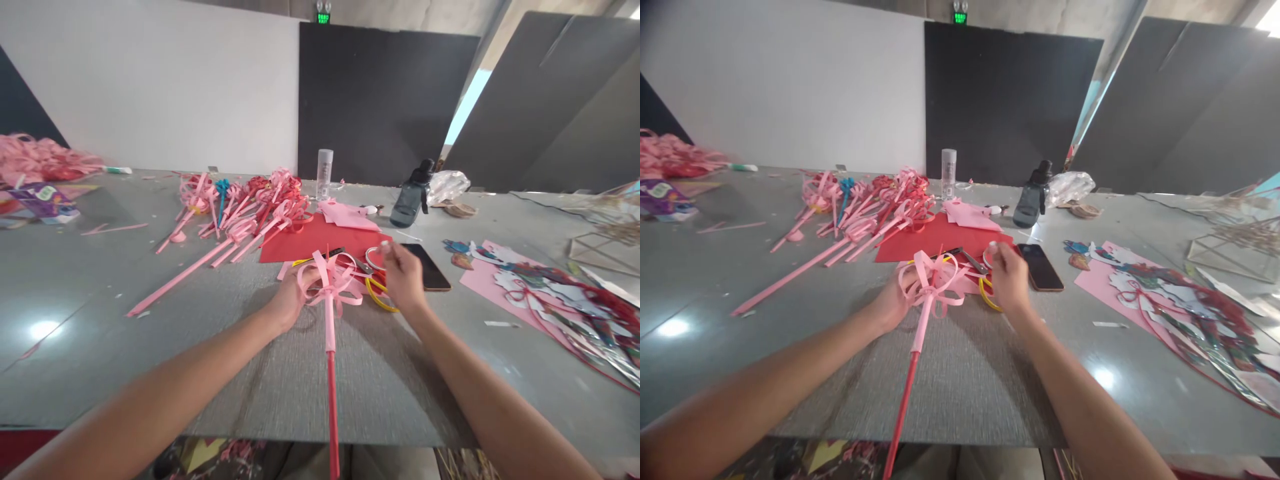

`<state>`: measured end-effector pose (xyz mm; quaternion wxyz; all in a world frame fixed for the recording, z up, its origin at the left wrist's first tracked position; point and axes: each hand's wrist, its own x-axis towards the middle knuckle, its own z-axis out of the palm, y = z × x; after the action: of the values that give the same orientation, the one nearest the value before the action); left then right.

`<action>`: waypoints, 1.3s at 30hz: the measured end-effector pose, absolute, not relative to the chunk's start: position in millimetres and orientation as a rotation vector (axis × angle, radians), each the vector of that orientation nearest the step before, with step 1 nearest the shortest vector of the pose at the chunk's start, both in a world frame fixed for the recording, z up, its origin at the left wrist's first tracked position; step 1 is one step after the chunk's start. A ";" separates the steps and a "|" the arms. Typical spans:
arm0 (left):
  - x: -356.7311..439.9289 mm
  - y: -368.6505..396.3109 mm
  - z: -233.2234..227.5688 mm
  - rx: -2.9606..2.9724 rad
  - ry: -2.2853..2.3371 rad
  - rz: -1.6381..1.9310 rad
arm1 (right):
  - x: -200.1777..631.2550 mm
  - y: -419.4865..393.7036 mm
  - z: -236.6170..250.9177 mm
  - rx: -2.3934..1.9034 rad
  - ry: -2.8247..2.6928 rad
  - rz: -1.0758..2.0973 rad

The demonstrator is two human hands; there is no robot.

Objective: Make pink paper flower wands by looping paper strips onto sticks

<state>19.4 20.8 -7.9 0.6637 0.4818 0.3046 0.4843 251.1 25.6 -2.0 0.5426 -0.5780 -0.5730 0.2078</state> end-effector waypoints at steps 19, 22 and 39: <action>18.1 24.2 -13.2 1.028 0.674 1.112 | 312.5 38.7 10.1 -1.882 -1.383 -0.172; 17.9 25.1 -13.9 1.013 0.672 1.117 | 291.5 35.0 4.1 -1.775 -1.568 -0.068; 22.6 25.6 -11.1 0.891 0.670 1.264 | 335.1 41.9 17.4 -2.024 -1.402 -0.092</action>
<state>22.6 25.6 -11.1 0.6654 0.3948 0.2967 0.5597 335.1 41.9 17.4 0.3321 -0.7748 -0.5367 -0.0351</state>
